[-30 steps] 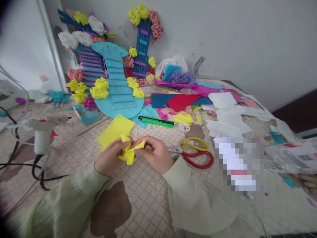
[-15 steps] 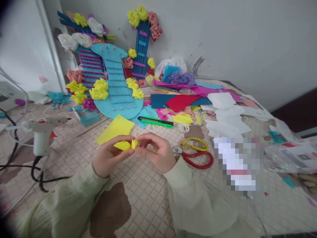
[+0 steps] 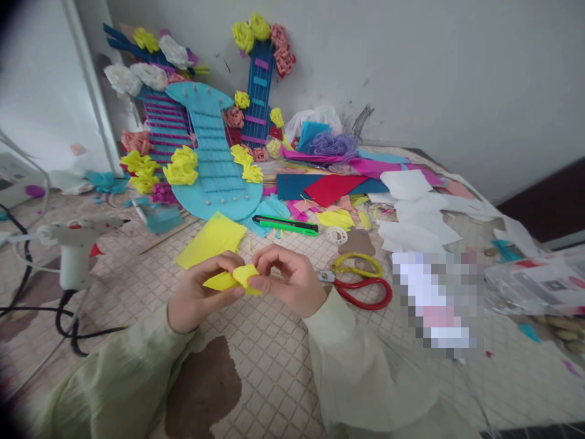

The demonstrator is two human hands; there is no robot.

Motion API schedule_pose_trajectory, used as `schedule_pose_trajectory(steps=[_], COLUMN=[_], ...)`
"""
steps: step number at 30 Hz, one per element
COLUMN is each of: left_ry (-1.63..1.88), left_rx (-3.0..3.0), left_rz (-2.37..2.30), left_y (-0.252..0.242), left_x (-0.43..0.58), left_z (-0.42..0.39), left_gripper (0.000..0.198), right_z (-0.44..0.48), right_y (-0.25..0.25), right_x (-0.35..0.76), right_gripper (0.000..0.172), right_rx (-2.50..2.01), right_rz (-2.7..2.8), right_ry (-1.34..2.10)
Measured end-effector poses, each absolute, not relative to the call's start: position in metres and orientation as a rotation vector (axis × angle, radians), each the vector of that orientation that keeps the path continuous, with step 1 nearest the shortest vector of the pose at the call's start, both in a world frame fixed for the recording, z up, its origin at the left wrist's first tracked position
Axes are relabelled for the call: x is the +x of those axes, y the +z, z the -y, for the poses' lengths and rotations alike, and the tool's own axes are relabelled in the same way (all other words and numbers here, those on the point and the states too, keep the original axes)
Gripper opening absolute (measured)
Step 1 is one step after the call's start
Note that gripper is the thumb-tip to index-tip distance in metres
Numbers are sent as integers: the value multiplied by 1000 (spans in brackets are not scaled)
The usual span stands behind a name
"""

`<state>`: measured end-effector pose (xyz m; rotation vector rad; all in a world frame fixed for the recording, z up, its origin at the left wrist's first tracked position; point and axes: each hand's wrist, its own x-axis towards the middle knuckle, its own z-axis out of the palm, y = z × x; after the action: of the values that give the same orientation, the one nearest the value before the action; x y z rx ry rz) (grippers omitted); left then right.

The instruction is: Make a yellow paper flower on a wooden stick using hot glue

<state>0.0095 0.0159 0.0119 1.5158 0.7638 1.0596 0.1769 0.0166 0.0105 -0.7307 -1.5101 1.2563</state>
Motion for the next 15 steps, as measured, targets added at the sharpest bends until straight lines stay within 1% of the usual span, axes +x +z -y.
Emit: schedule_pose_trajectory(steps=[3, 5, 11, 15], left_ry=[950, 922, 975, 1033], left_rx=[1245, 1097, 954, 931], left_rz=[-702, -706, -774, -807], left_y=[9, 6, 2, 1], left_x=[9, 10, 12, 15], left_z=[-15, -15, -15, -16], left_gripper=[14, 16, 18, 16], right_z=[-16, -16, -17, -20], right_y=[9, 8, 7, 3], right_x=[176, 175, 172, 173], right_gripper=[13, 15, 18, 25], right_rx=[-762, -796, -862, -878], right_rz=[1426, 1370, 1277, 1273], right_ry=[1439, 1498, 1487, 1460])
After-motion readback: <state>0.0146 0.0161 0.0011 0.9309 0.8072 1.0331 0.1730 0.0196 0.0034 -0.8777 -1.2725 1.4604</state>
